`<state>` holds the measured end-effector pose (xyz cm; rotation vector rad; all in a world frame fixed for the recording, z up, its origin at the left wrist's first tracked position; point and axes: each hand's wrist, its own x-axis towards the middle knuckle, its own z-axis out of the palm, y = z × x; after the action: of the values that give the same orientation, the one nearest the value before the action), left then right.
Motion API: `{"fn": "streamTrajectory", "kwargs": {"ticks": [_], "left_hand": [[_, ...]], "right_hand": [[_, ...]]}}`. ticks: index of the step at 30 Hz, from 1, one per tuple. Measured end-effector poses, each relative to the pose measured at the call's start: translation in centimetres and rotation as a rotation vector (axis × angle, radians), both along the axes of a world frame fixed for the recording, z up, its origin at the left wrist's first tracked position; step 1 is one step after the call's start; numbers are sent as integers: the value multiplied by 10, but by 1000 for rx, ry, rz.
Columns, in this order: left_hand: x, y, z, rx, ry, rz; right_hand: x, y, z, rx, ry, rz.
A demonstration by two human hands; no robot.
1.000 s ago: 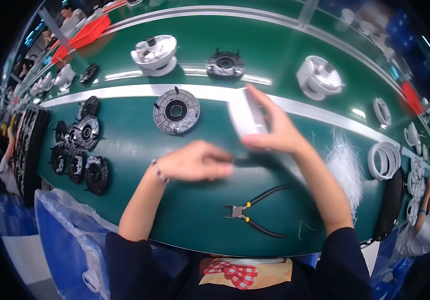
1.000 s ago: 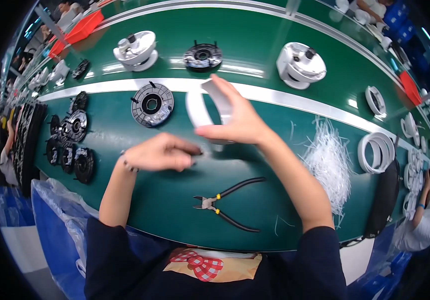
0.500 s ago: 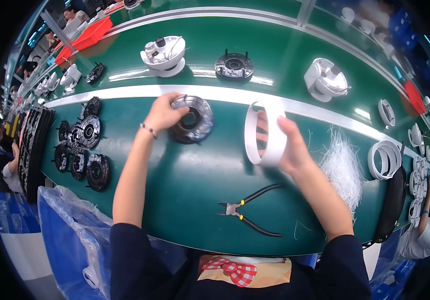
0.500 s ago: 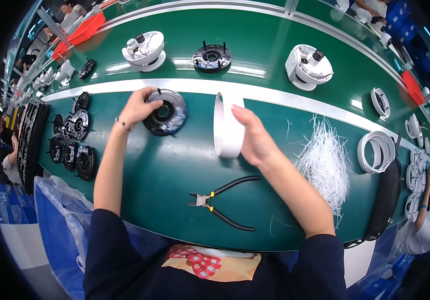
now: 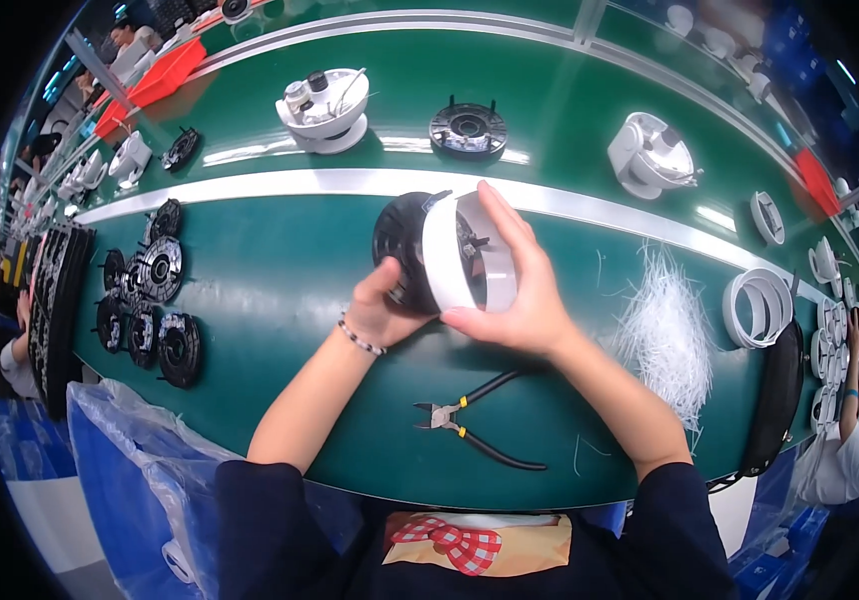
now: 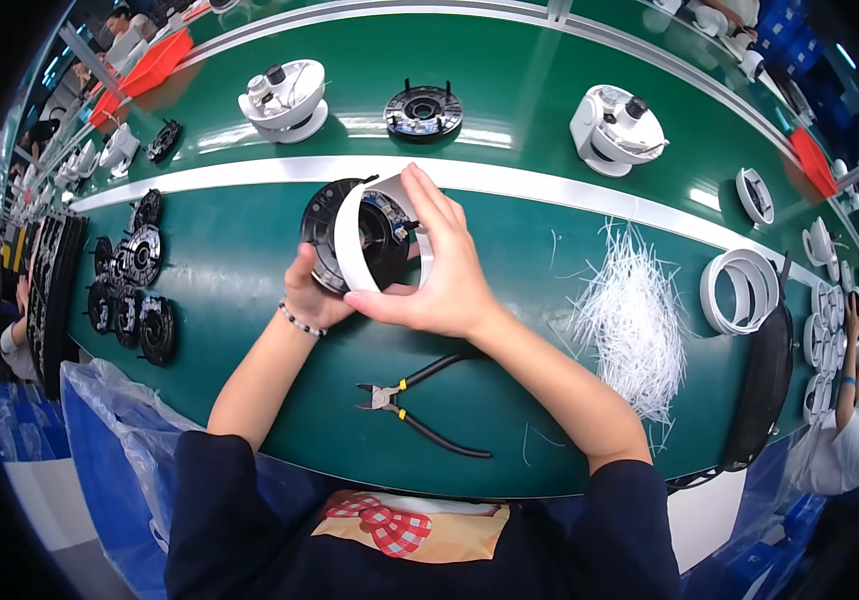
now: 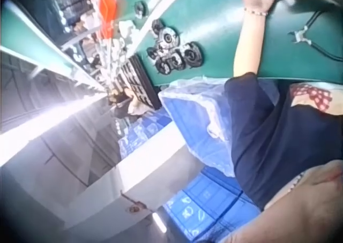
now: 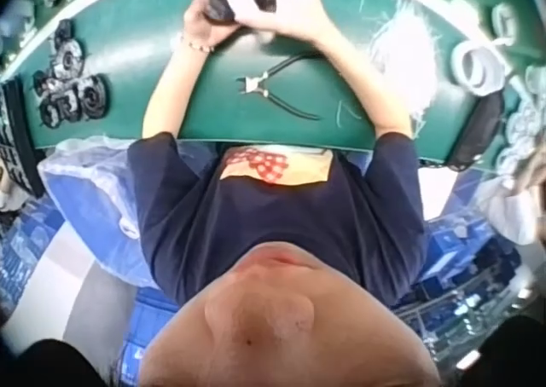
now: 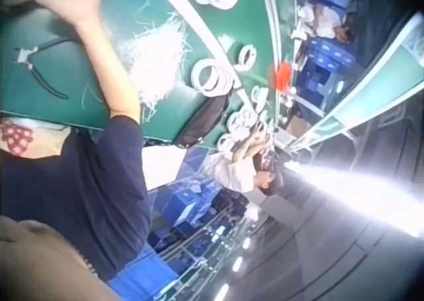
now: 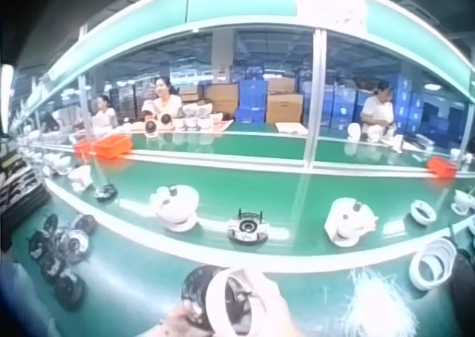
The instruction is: Assembling electronic components into circular housings on a factory production line.
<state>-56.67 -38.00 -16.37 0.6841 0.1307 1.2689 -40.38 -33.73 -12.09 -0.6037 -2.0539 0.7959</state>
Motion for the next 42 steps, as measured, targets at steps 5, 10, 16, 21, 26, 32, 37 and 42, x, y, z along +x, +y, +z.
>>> {"fn": "streamTrajectory", "kwargs": {"ticks": [5, 10, 16, 21, 26, 32, 37, 42], "left_hand": [[-6, 2, 10, -15, 13, -16], [4, -3, 15, -136, -4, 135], [-2, -5, 18, -292, -37, 237], [-10, -8, 17, -265, -19, 187], [-16, -5, 12, -248, 36, 255], [-18, -9, 17, -251, 48, 227], [-15, -10, 20, -277, 20, 223], [-18, -8, 24, -312, 40, 221]], "right_hand": [[3, 3, 14, -486, 362, 121], [-20, -10, 8, -52, -92, -156], [-35, -15, 2, 130, -159, -171], [-31, -7, 5, 164, -107, -46], [-35, -4, 3, -402, 302, 97], [-42, -11, 6, 24, -74, -17], [-52, -21, 9, 217, -242, -149], [-62, -20, 10, 93, -275, -234]]}}
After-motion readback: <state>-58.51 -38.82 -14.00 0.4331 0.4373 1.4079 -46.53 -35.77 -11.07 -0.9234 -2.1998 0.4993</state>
